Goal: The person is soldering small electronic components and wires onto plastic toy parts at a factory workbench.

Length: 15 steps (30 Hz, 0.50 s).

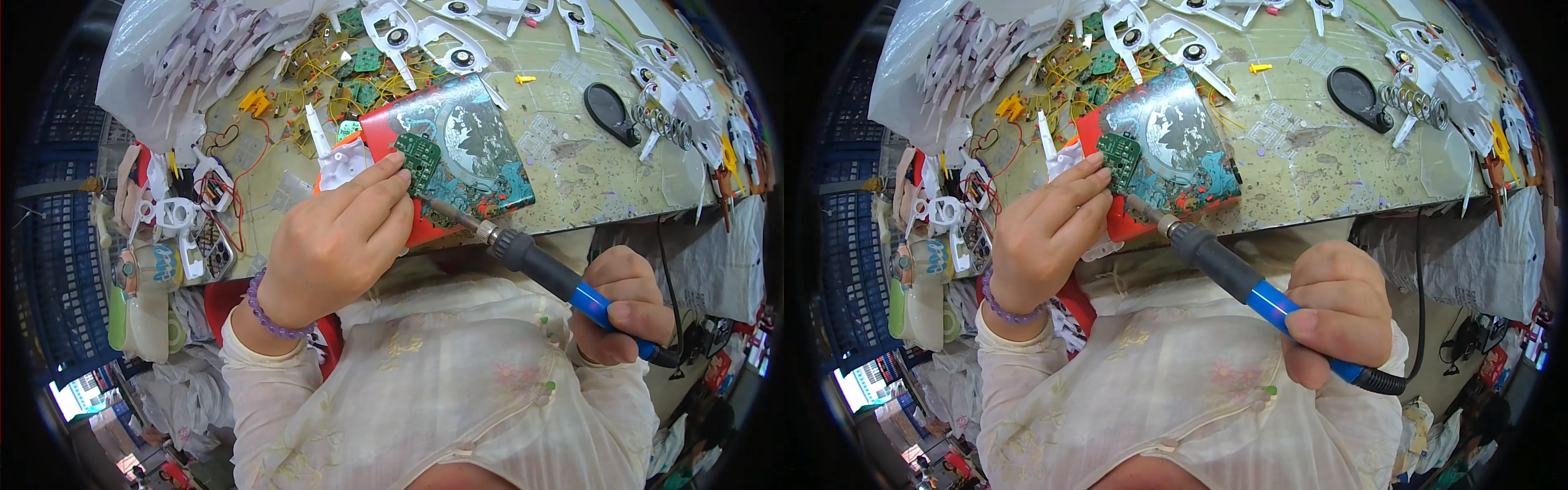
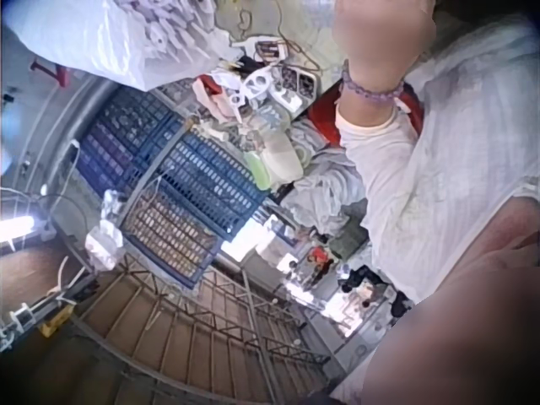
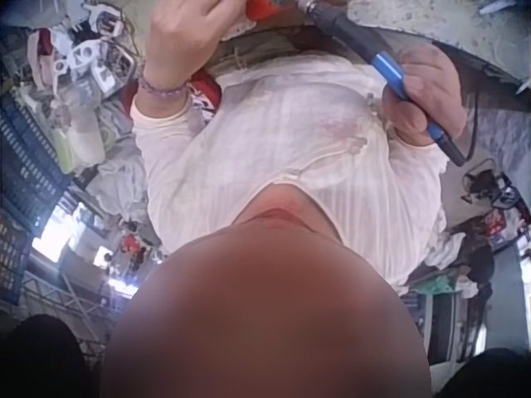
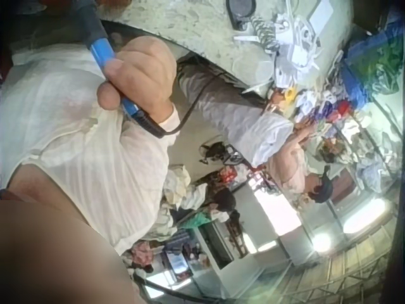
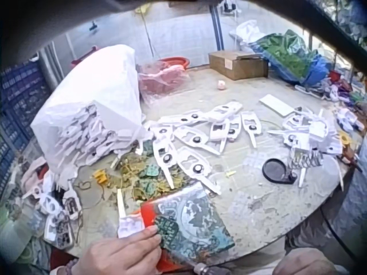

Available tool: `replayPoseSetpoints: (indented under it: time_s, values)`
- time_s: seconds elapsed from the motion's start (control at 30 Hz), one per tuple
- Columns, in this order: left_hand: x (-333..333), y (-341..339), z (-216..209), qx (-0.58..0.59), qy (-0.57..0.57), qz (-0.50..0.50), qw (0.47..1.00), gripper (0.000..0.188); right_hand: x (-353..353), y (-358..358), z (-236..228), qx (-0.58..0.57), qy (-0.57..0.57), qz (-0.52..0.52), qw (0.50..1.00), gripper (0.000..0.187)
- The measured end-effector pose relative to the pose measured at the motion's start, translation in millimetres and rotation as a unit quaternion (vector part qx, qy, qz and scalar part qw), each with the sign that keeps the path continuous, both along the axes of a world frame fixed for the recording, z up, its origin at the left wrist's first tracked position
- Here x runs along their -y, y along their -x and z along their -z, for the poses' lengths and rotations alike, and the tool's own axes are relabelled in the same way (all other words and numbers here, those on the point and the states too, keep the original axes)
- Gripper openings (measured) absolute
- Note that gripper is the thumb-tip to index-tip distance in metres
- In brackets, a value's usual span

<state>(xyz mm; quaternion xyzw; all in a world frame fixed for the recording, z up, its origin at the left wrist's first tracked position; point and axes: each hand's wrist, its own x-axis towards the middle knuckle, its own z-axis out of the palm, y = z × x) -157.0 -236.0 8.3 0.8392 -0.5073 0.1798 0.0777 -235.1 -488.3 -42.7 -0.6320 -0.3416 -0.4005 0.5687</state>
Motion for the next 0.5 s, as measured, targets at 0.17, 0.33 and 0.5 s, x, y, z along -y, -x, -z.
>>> replayPoseSetpoints:
  time_s: [0.17,0.33,0.5]
  values:
    - [-0.4,-0.5,1.8,-0.001,0.002,-0.001,1.000,0.015,-1.1,3.7,1.2,-0.022,0.015,0.025,0.999,0.038]
    - [-0.1,-1.9,3.5,-0.001,0.006,0.004,1.000,0.015,-3.8,5.8,-0.7,-0.068,0.019,0.044,0.996,0.036]
    - [0.7,2.3,-1.3,-0.015,0.006,-0.010,1.000,0.016,-9.5,7.4,-4.2,-0.122,-0.078,0.082,0.986,0.034]
